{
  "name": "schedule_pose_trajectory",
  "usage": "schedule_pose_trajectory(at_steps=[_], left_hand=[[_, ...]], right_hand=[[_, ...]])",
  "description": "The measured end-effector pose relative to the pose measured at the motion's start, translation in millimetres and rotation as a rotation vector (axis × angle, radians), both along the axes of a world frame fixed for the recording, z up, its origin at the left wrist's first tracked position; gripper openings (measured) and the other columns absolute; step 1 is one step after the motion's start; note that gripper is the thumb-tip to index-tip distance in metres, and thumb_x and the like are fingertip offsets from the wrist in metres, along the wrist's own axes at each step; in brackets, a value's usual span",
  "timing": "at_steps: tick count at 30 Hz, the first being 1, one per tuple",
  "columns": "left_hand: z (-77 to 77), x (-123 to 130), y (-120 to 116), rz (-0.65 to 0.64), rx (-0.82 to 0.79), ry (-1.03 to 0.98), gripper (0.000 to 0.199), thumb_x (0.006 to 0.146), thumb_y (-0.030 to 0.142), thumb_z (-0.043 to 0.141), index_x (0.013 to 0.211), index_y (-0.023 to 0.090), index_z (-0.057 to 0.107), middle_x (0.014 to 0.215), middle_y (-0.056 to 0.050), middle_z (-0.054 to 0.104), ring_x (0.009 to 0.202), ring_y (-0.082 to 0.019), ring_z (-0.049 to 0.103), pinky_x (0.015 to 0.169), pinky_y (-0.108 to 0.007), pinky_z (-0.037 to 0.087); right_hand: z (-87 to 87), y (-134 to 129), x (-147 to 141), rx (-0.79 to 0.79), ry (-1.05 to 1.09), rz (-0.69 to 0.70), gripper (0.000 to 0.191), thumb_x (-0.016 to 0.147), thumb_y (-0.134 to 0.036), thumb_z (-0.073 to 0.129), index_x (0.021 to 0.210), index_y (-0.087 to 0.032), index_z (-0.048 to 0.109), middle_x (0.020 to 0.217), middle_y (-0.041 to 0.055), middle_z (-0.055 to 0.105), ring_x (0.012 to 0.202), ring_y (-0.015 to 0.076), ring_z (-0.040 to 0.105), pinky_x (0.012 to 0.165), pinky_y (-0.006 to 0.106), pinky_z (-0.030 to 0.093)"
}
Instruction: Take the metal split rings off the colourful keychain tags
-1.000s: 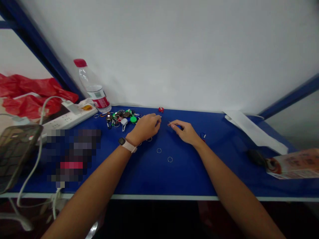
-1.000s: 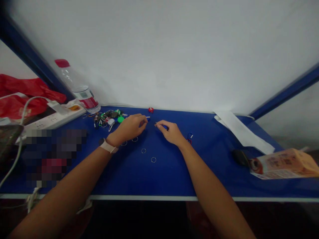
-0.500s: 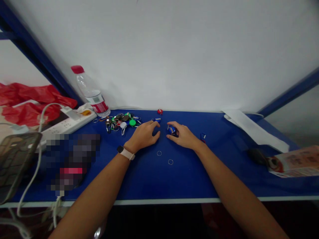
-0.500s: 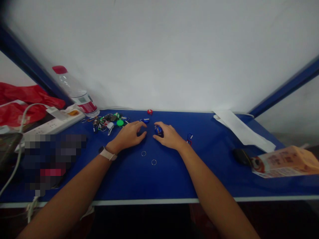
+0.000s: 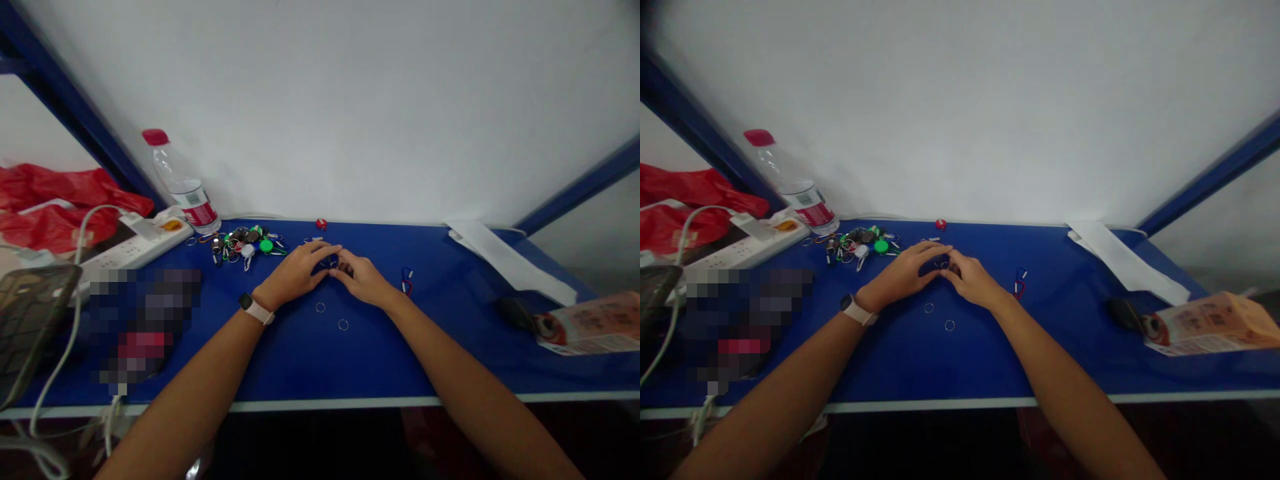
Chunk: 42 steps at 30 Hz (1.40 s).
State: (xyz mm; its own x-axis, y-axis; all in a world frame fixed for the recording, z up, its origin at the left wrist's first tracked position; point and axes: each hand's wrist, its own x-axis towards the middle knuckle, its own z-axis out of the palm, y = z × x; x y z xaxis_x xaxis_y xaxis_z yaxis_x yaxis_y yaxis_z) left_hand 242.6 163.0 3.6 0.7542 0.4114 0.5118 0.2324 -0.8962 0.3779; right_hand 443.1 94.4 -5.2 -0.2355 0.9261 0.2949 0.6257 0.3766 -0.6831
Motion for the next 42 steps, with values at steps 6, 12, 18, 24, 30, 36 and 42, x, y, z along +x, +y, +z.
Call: schedule_pose_trajectory(at_steps=[6, 12, 18, 24, 30, 36, 42], left_hand=[[-1.2, 1.7, 2.4, -0.001, -0.051, -0.077, 0.032, 0.095, 0.016, 0.061, 0.126, 0.02, 0.061, 0.122, -0.01, 0.067, 0.12, -0.022, 0.064, 0.105, -0.043, 0.053], [4.0, -7.7, 2.8, 0.13, 0.037, 0.029, 0.033, 0.089, 0.019, 0.063, 0.121, 0.018, 0.063, 0.123, -0.013, 0.061, 0.12, -0.027, 0.058, 0.108, -0.05, 0.047], [4.4, -11.9, 5.8, 0.209, 0.058, 0.14, 0.04, 0.087, 0.033, 0.066, 0.122, 0.014, 0.065, 0.123, -0.014, 0.061, 0.116, -0.029, 0.058, 0.111, -0.052, 0.042], [2.0, -5.6, 5.0, 0.158, 0.066, 0.196, 0.035, 0.098, 0.034, 0.054, 0.127, 0.018, 0.066, 0.132, -0.012, 0.062, 0.123, -0.028, 0.055, 0.108, -0.049, 0.043], [0.2, -1.4, 4.1, 0.114, 0.063, 0.242, 0.03, 0.098, 0.032, 0.056, 0.124, 0.022, 0.066, 0.129, -0.01, 0.065, 0.125, -0.027, 0.056, 0.11, -0.048, 0.04], [2.4, 1.3, 0.1, 0.106, 0.032, 0.265, 0.02, 0.098, 0.027, 0.055, 0.114, 0.02, 0.066, 0.119, -0.009, 0.067, 0.123, -0.027, 0.058, 0.113, -0.05, 0.039], [1.9, 0.9, -1.9, 0.112, 0.039, 0.246, 0.025, 0.097, 0.025, 0.055, 0.118, 0.016, 0.065, 0.118, -0.013, 0.063, 0.119, -0.028, 0.059, 0.108, -0.05, 0.043]], right_hand=[[12.6, -3.7, -1.7, 0.082, -0.121, -0.019, 0.019, 0.101, -0.028, 0.047, 0.104, -0.02, 0.064, 0.099, 0.0076, 0.075, 0.089, 0.0203, 0.069, 0.084, 0.033, 0.048], [43.6, -9.8, 50.2, -0.112, -0.626, -0.67, 0.035, 0.098, -0.044, 0.048, 0.092, -0.017, 0.07, 0.085, 0.0143, 0.075, 0.085, 0.031, 0.071, 0.079, 0.041, 0.049], [45.0, -20.1, 111.2, -0.638, -0.809, -0.773, 0.077, 0.08, -0.084, 0.05, 0.092, -0.012, 0.074, 0.102, 0.0263, 0.073, 0.1, 0.0428, 0.07, 0.081, 0.05, 0.053], [42.7, -17.0, 110.4, -0.751, -0.829, -0.66, 0.05, 0.092, -0.059, 0.055, 0.095, -0.013, 0.076, 0.101, 0.0204, 0.074, 0.099, 0.0348, 0.072, 0.083, 0.042, 0.053], [40.1, -17.3, 100.0, -0.647, -0.901, -0.605, 0.038, 0.097, -0.038, 0.049, 0.107, -0.012, 0.074, 0.11, 0.0224, 0.073, 0.103, 0.0342, 0.072, 0.084, 0.041, 0.052], [38.9, -17.1, 83.5, -0.571, -0.899, -0.606, 0.041, 0.1, -0.038, 0.041, 0.111, -0.011, 0.07, 0.113, 0.0233, 0.072, 0.111, 0.0386, 0.069, 0.088, 0.044, 0.051], [34.3, -10.0, 65.7, -0.515, -0.779, -0.639, 0.044, 0.1, -0.05, 0.044, 0.113, -0.014, 0.066, 0.112, 0.0226, 0.073, 0.109, 0.038, 0.07, 0.086, 0.044, 0.051]])
